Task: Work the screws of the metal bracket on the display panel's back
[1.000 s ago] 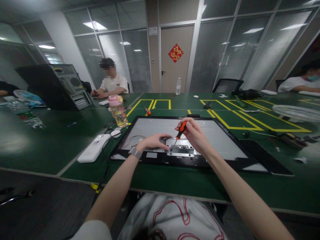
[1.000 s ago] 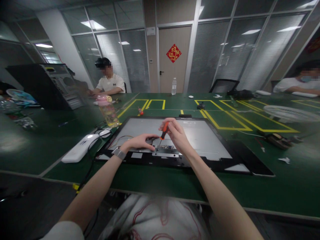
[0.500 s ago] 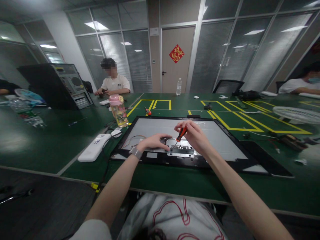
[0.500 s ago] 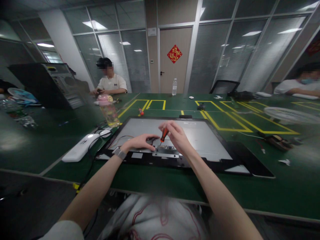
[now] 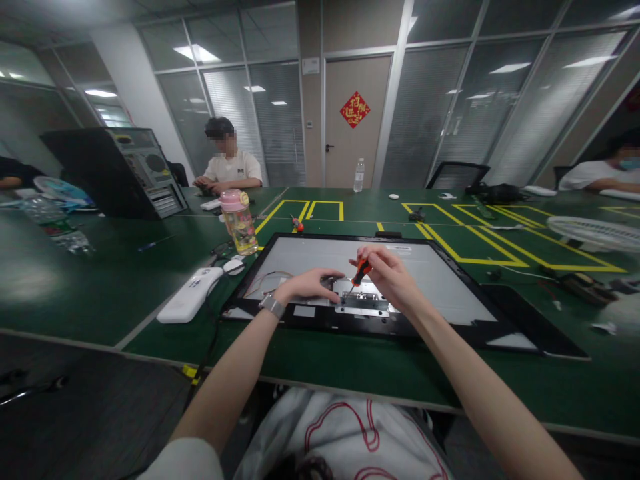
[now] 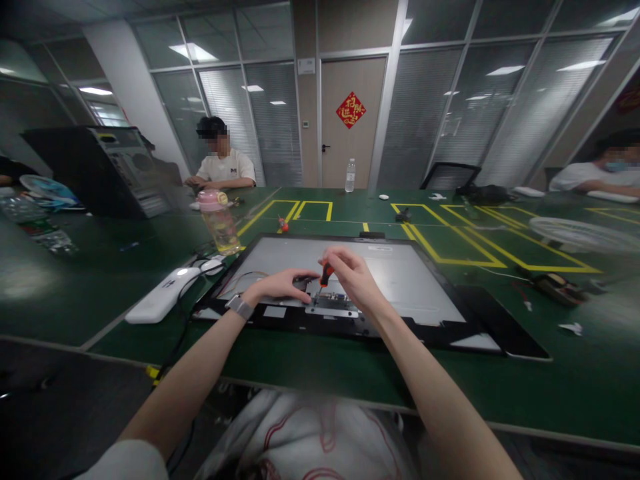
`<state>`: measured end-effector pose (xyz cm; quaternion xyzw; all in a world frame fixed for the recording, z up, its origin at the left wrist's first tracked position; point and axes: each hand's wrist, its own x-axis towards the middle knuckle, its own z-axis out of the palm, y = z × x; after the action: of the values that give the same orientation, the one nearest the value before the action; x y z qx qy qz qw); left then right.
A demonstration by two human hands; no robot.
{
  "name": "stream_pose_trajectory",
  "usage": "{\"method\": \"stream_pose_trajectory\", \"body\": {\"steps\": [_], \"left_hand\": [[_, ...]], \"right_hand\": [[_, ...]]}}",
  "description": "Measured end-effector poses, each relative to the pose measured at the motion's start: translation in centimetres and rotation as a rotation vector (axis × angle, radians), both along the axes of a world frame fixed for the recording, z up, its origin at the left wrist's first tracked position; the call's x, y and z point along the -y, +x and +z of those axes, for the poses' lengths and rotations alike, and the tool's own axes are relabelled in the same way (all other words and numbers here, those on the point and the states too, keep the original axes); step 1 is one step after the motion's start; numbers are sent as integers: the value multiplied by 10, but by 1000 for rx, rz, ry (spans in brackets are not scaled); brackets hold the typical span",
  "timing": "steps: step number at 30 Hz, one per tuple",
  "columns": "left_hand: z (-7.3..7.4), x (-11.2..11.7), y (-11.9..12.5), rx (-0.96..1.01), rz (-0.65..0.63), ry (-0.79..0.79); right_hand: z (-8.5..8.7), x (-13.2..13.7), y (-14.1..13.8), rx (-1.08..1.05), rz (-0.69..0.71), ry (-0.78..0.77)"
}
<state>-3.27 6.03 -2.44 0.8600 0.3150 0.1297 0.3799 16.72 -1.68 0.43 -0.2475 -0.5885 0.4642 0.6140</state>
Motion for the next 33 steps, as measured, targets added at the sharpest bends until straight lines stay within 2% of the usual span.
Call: {"method": "stream_pose_trajectory", "body": {"steps": [7,11,16,24,30,33], "left_hand": [[-4,-3,0,17,14,-2],[-5,-3,1,34,4,-27],[-4,-2,1,22,7,-14],[-2,-1,0,10,-4,-5],[-4,-2,0,9,3,0],[-4,-2,0,11,2,-9]], "right_hand": [[0,2,-4,-74,64,-39],[-2,0,-3,-53,19,-6],[-2,2,-2,-26,25,-48],[-3,-4,1,-90,-38,5],[-1,0,-1,-42,35,-48],[-1,0,-3,-76,-34,-23]]}}
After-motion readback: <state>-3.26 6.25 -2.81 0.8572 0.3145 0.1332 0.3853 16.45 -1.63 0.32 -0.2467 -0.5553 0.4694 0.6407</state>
